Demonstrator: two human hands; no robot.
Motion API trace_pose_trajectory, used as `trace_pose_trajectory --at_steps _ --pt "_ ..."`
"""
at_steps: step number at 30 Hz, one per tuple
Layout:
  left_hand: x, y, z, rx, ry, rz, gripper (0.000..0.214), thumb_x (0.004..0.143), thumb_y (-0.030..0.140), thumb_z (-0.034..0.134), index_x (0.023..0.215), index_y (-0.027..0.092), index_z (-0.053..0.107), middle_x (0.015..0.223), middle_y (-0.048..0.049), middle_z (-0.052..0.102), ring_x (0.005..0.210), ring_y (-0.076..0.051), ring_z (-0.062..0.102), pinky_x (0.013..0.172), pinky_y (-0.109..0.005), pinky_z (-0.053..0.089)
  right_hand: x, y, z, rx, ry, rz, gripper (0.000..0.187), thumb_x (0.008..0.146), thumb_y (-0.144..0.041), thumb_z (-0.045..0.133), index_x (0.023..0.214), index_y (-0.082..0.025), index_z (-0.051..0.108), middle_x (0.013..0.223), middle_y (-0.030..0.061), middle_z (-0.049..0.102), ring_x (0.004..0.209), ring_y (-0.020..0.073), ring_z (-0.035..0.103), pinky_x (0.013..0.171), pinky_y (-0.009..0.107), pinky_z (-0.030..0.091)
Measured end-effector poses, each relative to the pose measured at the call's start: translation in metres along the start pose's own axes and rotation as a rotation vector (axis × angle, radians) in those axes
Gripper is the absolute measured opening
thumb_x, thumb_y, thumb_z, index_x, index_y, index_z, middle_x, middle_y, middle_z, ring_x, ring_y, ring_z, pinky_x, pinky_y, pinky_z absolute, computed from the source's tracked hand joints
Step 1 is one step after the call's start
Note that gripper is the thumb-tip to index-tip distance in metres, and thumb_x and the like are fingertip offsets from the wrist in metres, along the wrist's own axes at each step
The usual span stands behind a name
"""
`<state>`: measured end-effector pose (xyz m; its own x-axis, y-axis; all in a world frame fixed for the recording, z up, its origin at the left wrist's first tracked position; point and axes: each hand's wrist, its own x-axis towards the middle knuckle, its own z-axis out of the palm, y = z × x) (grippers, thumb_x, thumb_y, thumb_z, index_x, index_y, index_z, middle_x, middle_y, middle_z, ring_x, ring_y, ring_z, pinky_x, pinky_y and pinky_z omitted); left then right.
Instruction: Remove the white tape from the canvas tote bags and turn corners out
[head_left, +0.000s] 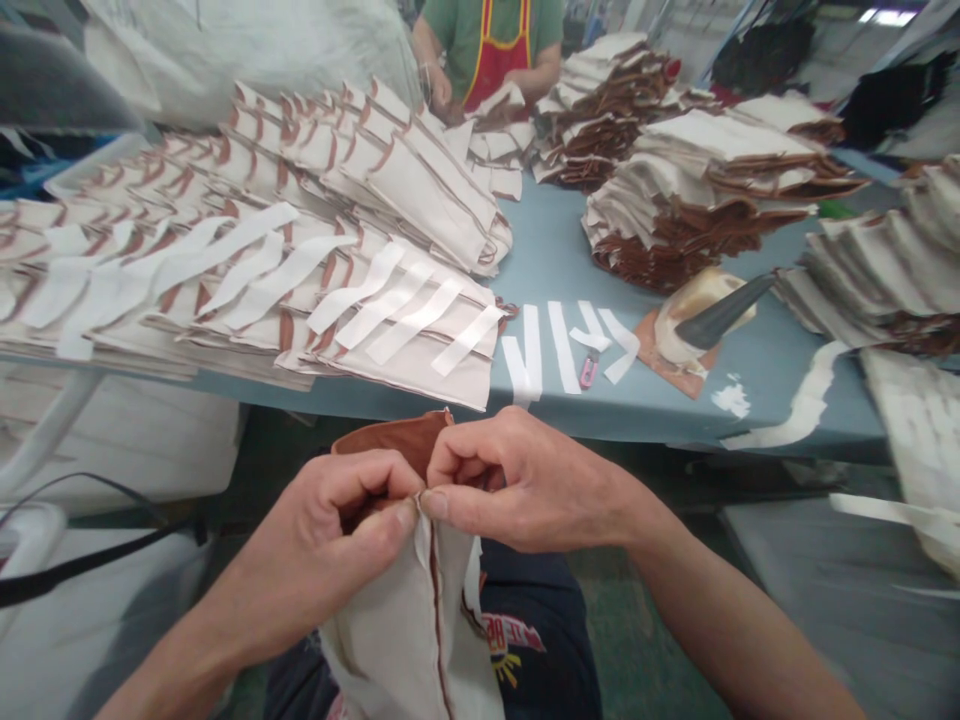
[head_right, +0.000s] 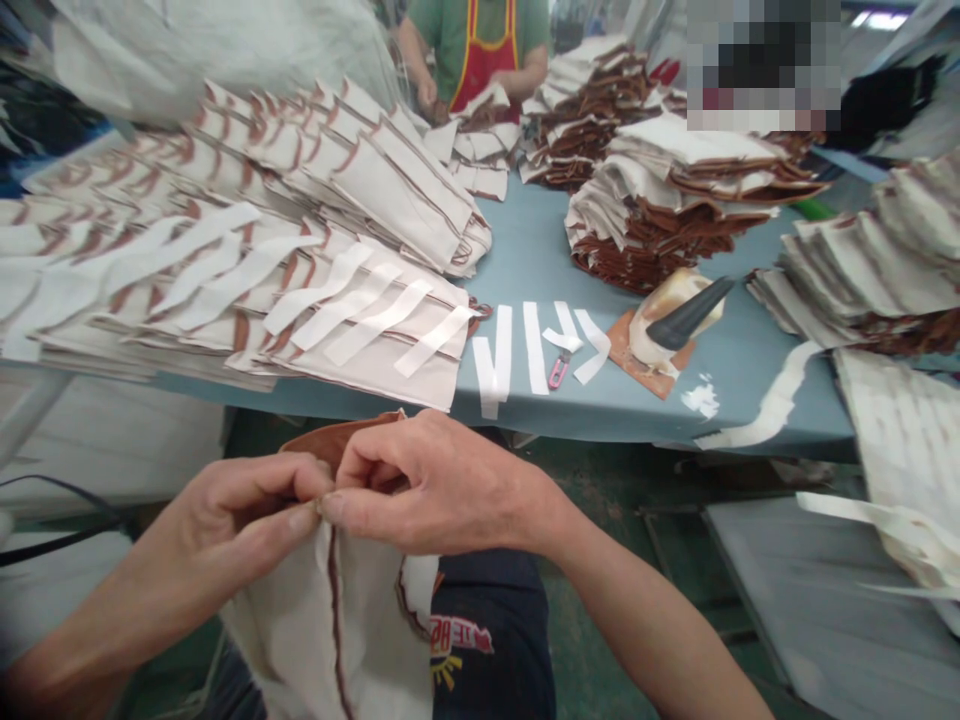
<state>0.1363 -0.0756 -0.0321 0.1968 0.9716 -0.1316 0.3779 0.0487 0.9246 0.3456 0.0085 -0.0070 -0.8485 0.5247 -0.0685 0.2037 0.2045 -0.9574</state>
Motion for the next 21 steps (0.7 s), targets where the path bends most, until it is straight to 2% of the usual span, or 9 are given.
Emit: trace_pose_trajectory --at_steps 8,12,15,21 --pt "0.001 -0.003 0.000 -0.002 -0.036 -0.027 0.028 0.090 0.035 0.053 0.068 0.019 0.060 0.065 0.0047 0.049 0.061 -0.012 0.044 0.054 -0.022 0.034 0.008 0.004 -0.002 0.077 -0.076 0.048 0.018 0.089 -0.021 0.062 0.073 -0.019 0.054 0.058 -0.0100 0.044 0.054 0.0058 0.037 0.052 0.018 0.030" --pt "0.004 0.000 -0.005 0.008 -0.100 -0.057 0.023 0.087 0.035 0.059 0.070 0.020 0.060 0.064 0.0067 0.045 0.059 -0.011 0.039 0.052 -0.021 0.031 0.010 0.004 0.000 0.093 -0.044 0.079 0.015 0.088 -0.022 0.062 0.074 -0.018 0.057 0.058 -0.0092 0.047 0.054 0.0059 0.038 0.050 0.018 0.030" --pt "0.007 0.001 -0.007 0.028 -0.137 -0.076 0.024 0.086 0.033 0.061 0.066 0.020 0.055 0.063 0.0081 0.039 0.058 -0.010 0.034 0.051 -0.020 0.027 0.010 0.002 0.001 0.083 -0.046 0.106 0.017 0.088 -0.022 0.063 0.073 -0.018 0.057 0.059 -0.0089 0.048 0.053 0.0056 0.038 0.049 0.018 0.028" --pt "0.007 -0.005 -0.009 -0.108 -0.256 -0.179 0.030 0.088 0.040 0.062 0.067 0.021 0.050 0.063 0.0084 0.035 0.056 -0.009 0.029 0.047 -0.019 0.024 0.009 0.008 0.001 0.118 -0.082 0.094 0.022 0.092 -0.028 0.068 0.076 -0.018 0.057 0.060 -0.0094 0.046 0.053 0.0061 0.035 0.049 0.019 0.027"
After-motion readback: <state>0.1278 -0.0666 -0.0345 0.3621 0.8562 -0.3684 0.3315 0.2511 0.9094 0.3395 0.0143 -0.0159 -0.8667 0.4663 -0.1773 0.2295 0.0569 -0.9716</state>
